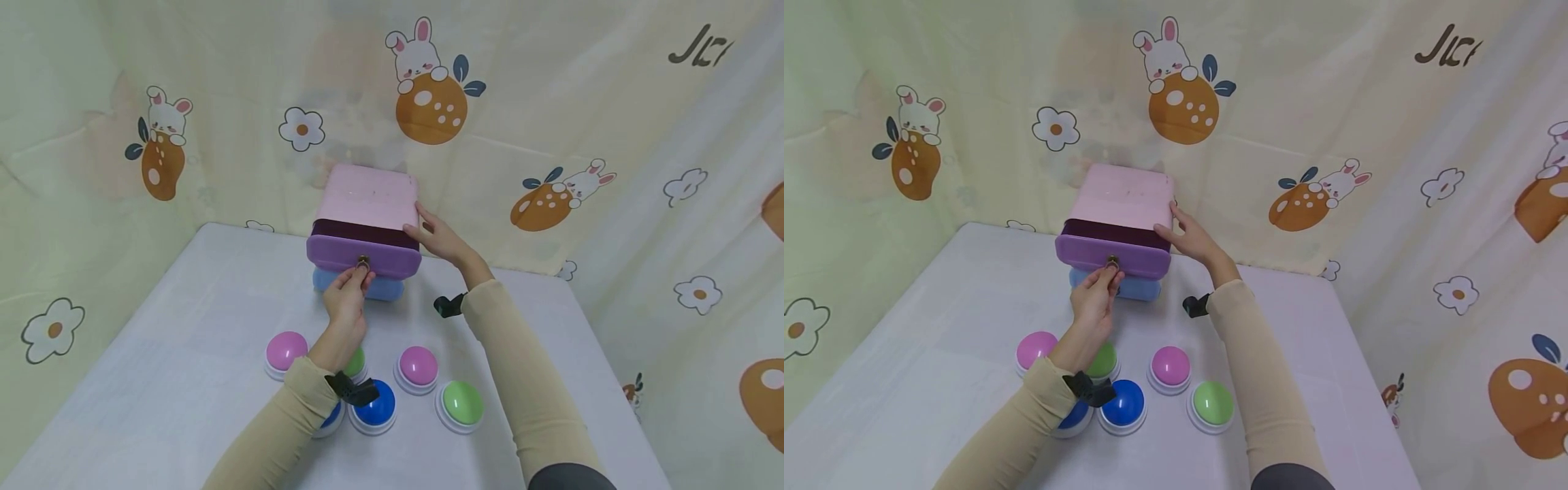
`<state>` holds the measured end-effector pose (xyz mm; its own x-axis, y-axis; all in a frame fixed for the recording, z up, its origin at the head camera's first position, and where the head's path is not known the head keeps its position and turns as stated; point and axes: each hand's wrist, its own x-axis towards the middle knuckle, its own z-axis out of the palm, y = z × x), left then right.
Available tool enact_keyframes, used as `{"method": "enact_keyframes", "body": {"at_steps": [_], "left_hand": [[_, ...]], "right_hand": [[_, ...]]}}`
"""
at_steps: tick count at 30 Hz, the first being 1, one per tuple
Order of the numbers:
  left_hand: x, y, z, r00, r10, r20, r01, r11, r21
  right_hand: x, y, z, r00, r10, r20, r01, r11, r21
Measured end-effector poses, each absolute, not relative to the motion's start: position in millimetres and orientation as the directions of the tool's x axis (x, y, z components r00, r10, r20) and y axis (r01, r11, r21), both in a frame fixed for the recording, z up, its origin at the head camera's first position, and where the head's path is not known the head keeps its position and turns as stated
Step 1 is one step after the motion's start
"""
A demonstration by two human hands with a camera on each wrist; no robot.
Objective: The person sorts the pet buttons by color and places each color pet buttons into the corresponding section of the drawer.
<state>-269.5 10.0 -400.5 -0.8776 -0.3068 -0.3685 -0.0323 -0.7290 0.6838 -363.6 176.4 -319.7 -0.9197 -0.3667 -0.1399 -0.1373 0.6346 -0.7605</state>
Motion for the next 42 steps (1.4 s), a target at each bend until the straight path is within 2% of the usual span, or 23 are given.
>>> {"method": "enact_keyframes", "body": {"at_steps": [8,42], "left_hand": [[-266,10,-401,-0.877,-0.303,-0.374,-0.033,-0.738,0.674],[-254,8,-399,-0.877,-0.272,-0.396,-0.076,-0.736,0.673]], "right_hand": [[-388,188,-351,-0.932,-0.350,-0.096,-0.158,0.630,-0.760],[-384,185,-349,-0.935,-0.343,-0.089,-0.164,0.641,-0.749]]}}
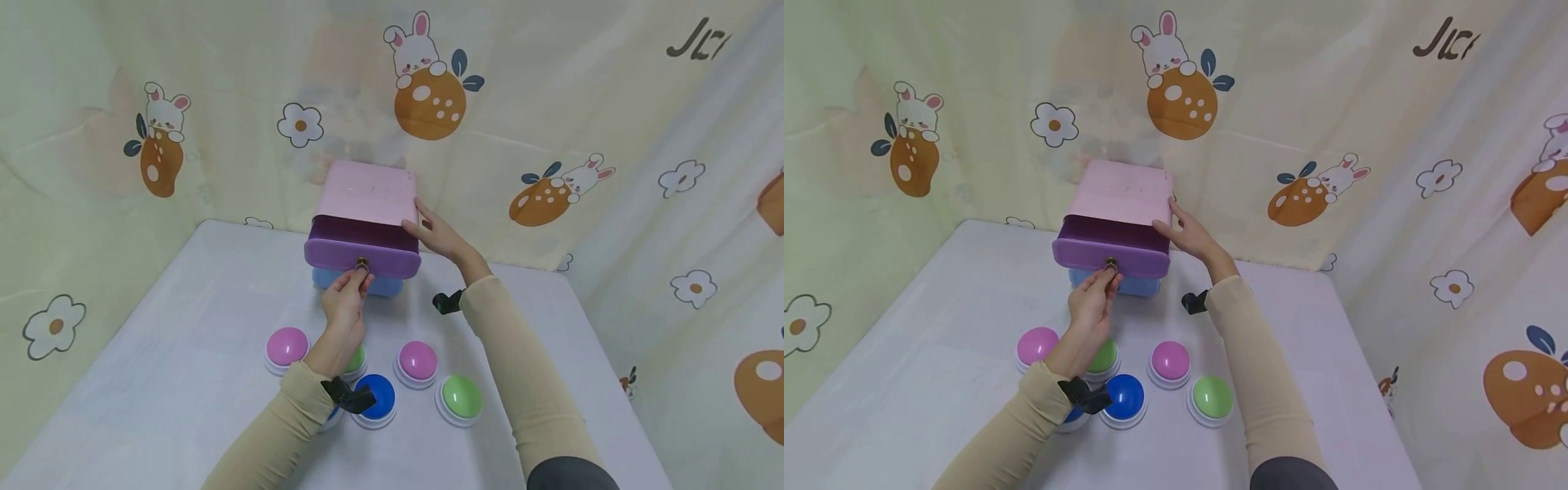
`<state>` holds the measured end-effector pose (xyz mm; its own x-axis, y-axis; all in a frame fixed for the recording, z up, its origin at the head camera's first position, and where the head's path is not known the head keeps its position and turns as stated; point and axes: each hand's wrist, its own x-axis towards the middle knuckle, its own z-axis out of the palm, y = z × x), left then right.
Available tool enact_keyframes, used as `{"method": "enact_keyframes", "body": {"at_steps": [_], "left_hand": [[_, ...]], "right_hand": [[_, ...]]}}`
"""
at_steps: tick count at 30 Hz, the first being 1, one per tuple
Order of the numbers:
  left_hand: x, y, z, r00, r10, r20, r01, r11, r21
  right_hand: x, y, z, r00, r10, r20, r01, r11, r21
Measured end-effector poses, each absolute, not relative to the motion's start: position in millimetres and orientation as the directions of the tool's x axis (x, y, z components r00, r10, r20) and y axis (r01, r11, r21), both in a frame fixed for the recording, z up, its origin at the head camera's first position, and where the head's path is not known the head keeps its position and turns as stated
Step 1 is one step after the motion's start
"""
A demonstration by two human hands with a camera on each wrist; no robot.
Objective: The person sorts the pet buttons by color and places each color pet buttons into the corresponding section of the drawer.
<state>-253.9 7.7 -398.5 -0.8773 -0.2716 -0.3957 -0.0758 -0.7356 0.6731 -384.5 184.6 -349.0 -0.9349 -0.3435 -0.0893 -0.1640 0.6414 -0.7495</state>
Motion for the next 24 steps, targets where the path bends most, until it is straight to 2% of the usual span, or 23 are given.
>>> {"method": "enact_keyframes", "body": {"at_steps": [10,24], "left_hand": [[-256,7,-399,-0.887,-0.265,-0.377,-0.058,-0.748,0.662],[-251,5,-404,-0.907,-0.238,-0.347,-0.059,-0.745,0.664]], "right_hand": [[-363,176,-318,-0.922,-0.361,-0.139,-0.133,0.634,-0.762],[-357,176,-322,-0.922,-0.362,-0.135,-0.133,0.625,-0.769]]}}
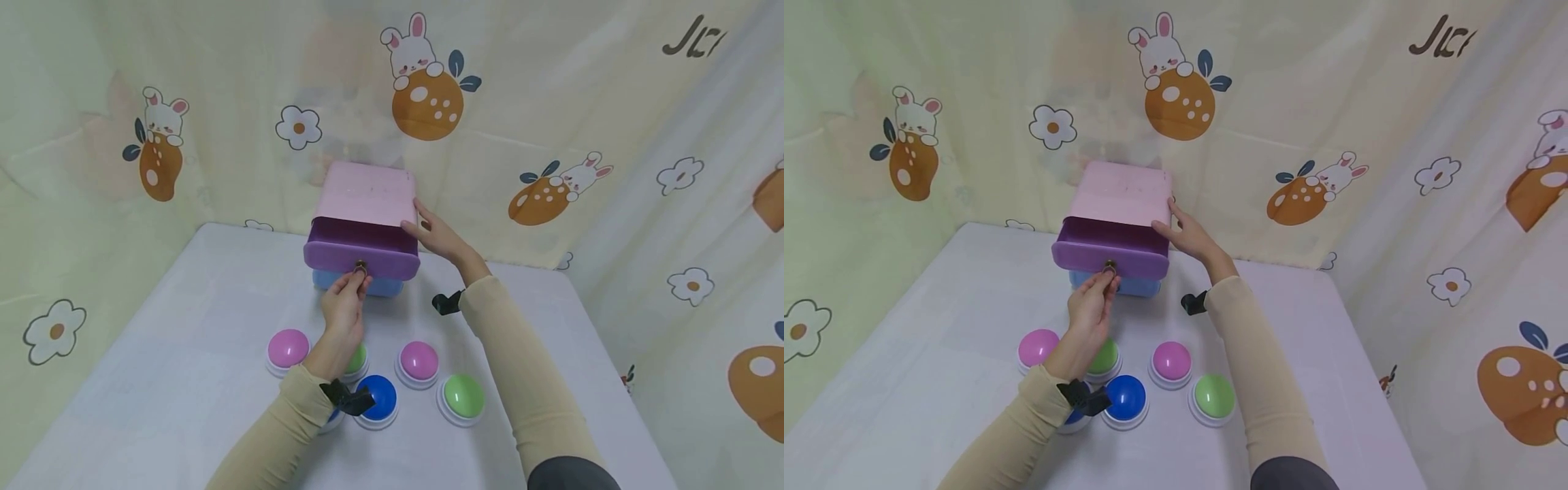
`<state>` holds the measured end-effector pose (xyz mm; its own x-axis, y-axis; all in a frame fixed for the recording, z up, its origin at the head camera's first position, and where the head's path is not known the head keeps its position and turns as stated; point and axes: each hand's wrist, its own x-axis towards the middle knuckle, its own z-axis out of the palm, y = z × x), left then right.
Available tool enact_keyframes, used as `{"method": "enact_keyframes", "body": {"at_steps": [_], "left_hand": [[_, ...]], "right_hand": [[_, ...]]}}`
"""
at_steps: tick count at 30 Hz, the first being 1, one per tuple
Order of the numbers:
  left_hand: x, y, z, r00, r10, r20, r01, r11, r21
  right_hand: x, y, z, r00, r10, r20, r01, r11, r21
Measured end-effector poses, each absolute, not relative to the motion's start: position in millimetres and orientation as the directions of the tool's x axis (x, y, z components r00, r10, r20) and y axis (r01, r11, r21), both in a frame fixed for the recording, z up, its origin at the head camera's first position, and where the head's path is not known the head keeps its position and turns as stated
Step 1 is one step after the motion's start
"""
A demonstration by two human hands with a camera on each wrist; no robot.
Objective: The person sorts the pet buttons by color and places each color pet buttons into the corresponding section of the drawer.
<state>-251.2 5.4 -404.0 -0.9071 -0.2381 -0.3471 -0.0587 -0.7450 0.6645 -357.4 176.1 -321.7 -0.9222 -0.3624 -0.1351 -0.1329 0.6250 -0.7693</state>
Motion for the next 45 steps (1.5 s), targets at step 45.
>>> {"method": "enact_keyframes", "body": {"at_steps": [45], "left_hand": [[-236,4,-411,-0.897,-0.261,-0.357,-0.055,-0.735,0.675]], "right_hand": [[-363,178,-320,-0.915,-0.386,-0.114,-0.180,0.646,-0.742]]}}
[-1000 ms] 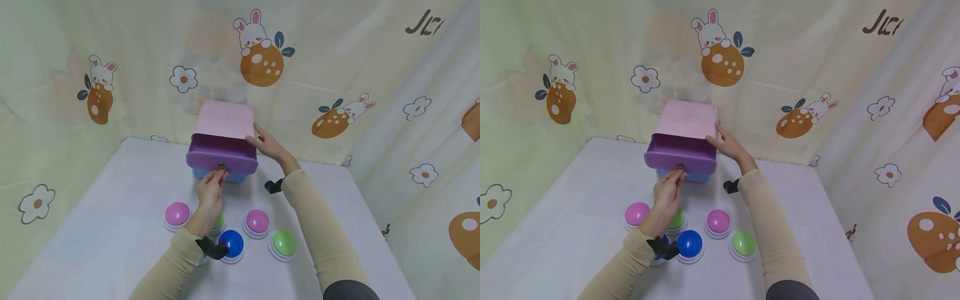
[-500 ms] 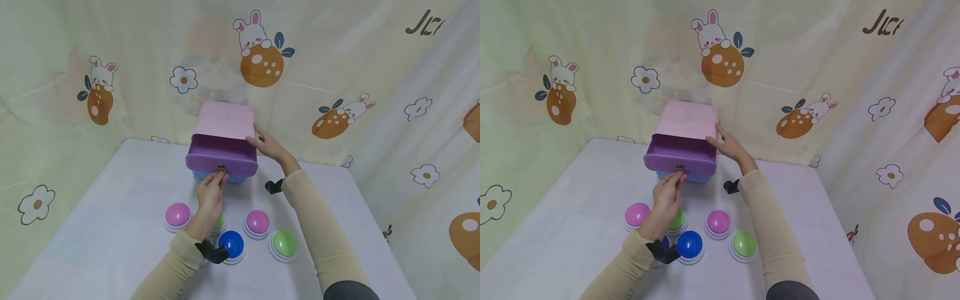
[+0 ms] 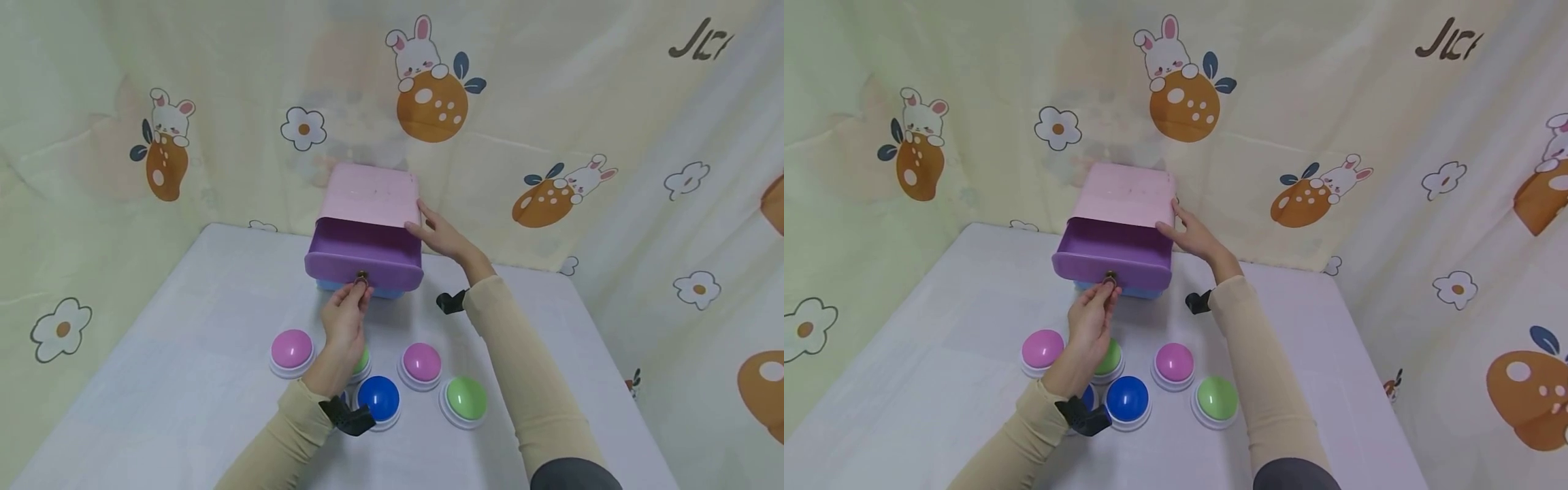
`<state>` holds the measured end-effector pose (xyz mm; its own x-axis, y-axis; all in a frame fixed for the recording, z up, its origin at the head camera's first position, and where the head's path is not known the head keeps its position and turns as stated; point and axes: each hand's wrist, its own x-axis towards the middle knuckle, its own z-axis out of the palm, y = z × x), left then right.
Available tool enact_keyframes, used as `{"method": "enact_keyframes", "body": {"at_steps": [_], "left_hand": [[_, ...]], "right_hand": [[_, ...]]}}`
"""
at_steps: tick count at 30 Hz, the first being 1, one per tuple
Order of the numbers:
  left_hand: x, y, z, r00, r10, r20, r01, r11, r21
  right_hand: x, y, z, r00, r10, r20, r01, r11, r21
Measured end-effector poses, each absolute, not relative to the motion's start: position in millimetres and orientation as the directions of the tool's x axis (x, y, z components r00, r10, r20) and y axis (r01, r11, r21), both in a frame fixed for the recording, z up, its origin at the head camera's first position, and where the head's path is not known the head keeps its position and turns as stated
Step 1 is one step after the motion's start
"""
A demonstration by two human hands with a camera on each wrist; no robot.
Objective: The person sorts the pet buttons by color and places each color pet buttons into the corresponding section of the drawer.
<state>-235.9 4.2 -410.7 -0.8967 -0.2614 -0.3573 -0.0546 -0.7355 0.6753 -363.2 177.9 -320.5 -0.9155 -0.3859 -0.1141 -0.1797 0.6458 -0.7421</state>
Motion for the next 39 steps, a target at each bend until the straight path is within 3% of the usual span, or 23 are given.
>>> {"method": "enact_keyframes", "body": {"at_steps": [6,11,14,15,17,19,21,23,24,26,32,39], "left_hand": [[-227,9,-410,-0.906,-0.266,-0.329,-0.016,-0.755,0.655],[-209,11,-405,-0.900,-0.234,-0.368,-0.102,-0.707,0.700],[-193,8,-405,-0.936,-0.220,-0.273,-0.124,-0.523,0.844],[-186,6,-407,-0.959,-0.218,-0.178,-0.078,-0.402,0.912],[-171,-1,-411,-0.973,-0.204,0.108,0.129,-0.093,0.987],[-156,-10,-416,-0.886,-0.169,0.431,0.392,0.220,0.893],[-143,-20,-421,-0.724,-0.112,0.681,0.573,0.452,0.684],[-131,-31,-426,-0.602,-0.045,0.798,0.632,0.584,0.509],[-125,-36,-430,-0.571,-0.013,0.821,0.633,0.629,0.450],[-115,-46,-439,-0.557,0.054,0.829,0.615,0.697,0.368],[-98,-69,-472,-0.724,0.198,0.660,0.465,0.847,0.256],[-98,-76,-505,-0.825,0.272,0.495,0.397,0.902,0.167]], "right_hand": [[-370,180,-320,-0.900,-0.425,-0.100,-0.222,0.642,-0.734],[-386,179,-331,-0.891,-0.446,-0.084,-0.243,0.626,-0.741],[-393,179,-340,-0.897,-0.432,-0.088,-0.246,0.656,-0.713],[-394,179,-342,-0.899,-0.429,-0.087,-0.254,0.673,-0.695],[-395,180,-343,-0.904,-0.416,-0.095,-0.256,0.707,-0.659],[-395,181,-341,-0.907,-0.407,-0.108,-0.260,0.743,-0.617],[-396,182,-338,-0.908,-0.401,-0.121,-0.264,0.773,-0.576],[-396,182,-334,-0.909,-0.391,-0.146,-0.253,0.795,-0.552],[-396,181,-333,-0.908,-0.390,-0.154,-0.251,0.799,-0.546],[-395,180,-332,-0.905,-0.390,-0.170,-0.243,0.802,-0.546],[-395,180,-334,-0.901,-0.387,-0.194,-0.225,0.802,-0.553],[-394,179,-336,-0.908,-0.376,-0.187,-0.214,0.798,-0.563]]}}
